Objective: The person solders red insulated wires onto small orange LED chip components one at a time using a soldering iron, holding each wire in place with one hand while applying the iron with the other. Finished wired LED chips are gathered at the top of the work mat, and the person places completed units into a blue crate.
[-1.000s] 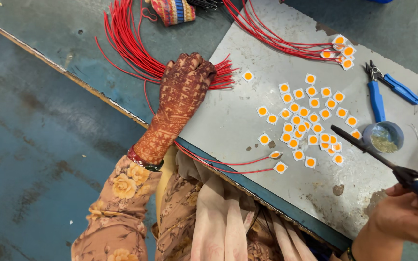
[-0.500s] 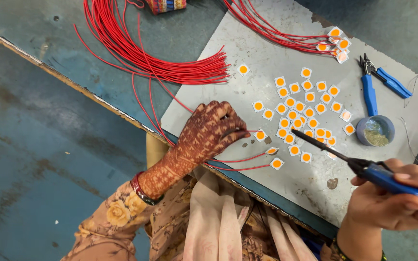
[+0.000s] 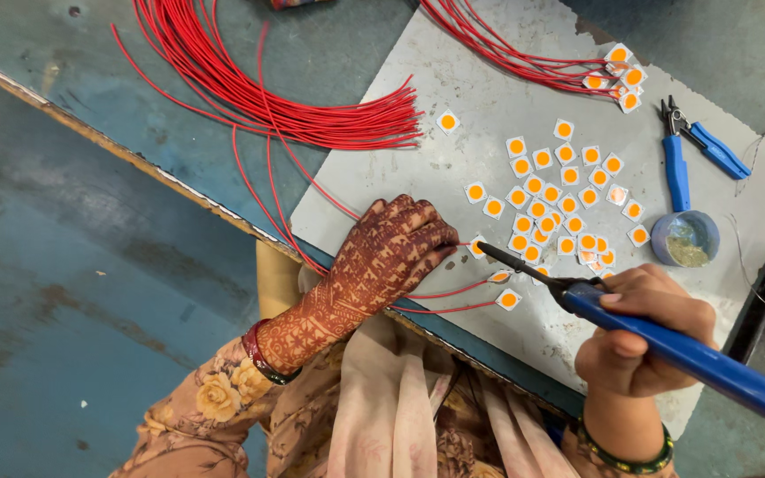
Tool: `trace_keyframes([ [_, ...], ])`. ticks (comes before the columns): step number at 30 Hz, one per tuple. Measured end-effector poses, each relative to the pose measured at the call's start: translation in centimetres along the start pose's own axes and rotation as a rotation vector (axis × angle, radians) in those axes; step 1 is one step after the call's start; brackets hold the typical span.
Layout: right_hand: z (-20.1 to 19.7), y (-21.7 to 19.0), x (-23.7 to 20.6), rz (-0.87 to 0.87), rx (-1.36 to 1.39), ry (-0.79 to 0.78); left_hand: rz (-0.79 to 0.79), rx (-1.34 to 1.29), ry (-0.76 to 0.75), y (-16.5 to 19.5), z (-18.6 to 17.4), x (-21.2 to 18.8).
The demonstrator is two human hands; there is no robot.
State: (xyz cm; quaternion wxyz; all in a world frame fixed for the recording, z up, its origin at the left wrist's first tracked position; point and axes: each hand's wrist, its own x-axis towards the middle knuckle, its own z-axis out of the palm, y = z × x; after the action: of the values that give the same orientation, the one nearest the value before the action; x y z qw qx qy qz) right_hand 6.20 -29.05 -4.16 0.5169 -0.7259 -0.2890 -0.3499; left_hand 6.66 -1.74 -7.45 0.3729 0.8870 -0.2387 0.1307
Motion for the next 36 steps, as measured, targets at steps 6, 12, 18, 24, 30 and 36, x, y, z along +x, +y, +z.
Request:
trace_keyframes([
  [6,0.26,0.03,-0.21,0.036,-0.009,-0.038,-0.012,0.017,-0.011,-0.16,0.51,0.01],
  [12,0.5,0.12,-0.08,0.024,-0.001,-0.069,-0.009,0.056,-0.006,-0.29,0.79,-0.06],
  [18,0.45,0.3,-0.2,0.04,0.0,-0.073,0.009,0.07,-0.018,-0.28,0.67,-0.11],
  [24,0.28,0.28,-0.56,0.051,-0.012,-0.073,0.003,0.101,-0.02,-0.2,0.71,-0.04],
  [30,0.37,0.4,-0.56,0.043,-0.011,-0.079,0.005,0.091,-0.01,-0.24,0.76,0.0],
  [36,0.58,0.25,-0.17,0.044,-0.001,-0.094,-0.004,0.073,-0.016,-0.19,0.71,0.12],
])
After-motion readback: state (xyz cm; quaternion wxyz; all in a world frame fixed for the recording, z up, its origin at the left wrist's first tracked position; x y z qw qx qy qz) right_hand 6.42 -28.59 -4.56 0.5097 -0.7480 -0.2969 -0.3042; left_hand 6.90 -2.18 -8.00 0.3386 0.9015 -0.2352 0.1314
